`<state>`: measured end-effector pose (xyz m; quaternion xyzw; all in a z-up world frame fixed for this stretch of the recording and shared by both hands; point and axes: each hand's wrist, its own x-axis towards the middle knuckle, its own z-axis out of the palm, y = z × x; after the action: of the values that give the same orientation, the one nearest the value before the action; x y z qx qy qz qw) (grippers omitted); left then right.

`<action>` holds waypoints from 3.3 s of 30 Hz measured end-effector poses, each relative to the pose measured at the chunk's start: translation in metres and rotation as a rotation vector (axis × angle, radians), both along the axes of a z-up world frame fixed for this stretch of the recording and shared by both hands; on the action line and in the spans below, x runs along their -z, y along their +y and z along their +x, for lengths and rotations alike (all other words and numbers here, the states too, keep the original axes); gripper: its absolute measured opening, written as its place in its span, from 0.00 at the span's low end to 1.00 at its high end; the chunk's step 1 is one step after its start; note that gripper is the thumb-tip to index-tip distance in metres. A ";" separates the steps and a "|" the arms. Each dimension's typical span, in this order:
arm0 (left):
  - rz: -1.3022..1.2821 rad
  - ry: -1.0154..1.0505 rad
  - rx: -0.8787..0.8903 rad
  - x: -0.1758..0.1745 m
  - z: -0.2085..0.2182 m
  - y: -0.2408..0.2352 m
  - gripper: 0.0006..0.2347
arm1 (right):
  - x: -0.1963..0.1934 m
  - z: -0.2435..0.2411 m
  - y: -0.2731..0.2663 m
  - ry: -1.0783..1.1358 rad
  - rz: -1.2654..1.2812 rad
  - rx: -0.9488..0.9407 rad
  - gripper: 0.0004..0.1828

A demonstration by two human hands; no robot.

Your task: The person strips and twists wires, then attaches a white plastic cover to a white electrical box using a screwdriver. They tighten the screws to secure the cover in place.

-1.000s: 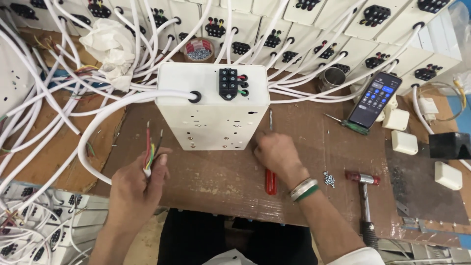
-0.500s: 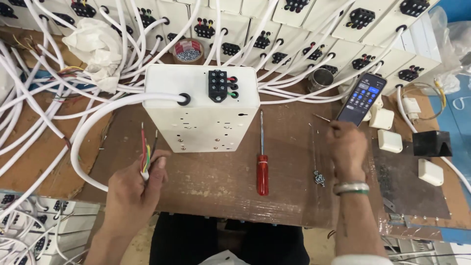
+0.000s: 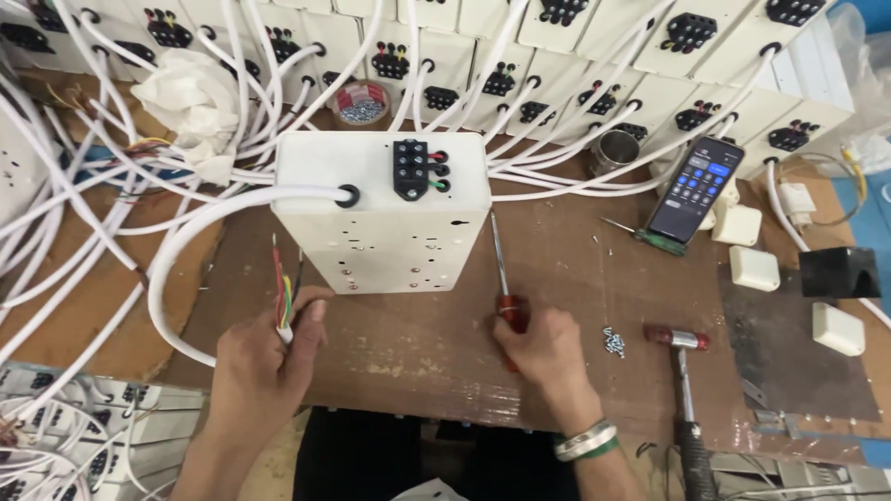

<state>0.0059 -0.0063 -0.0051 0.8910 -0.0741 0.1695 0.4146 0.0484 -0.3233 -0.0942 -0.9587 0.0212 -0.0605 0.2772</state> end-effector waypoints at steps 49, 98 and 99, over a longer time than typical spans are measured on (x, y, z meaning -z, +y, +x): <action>0.229 -0.659 0.377 -0.021 -0.051 0.012 0.12 | -0.083 -0.035 0.052 0.908 1.544 -0.011 0.40; 0.575 0.721 0.015 -0.031 -0.132 0.008 0.14 | -0.109 0.024 0.144 -0.393 -0.065 -0.582 0.37; 0.540 0.713 -0.002 -0.031 -0.137 0.004 0.14 | -0.113 0.022 0.144 -0.342 -0.053 -0.572 0.36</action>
<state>-0.1311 -0.0023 0.0258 0.9701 0.0327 -0.1736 0.1665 0.0707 -0.1793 0.0183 -0.9087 -0.2970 -0.1406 0.2576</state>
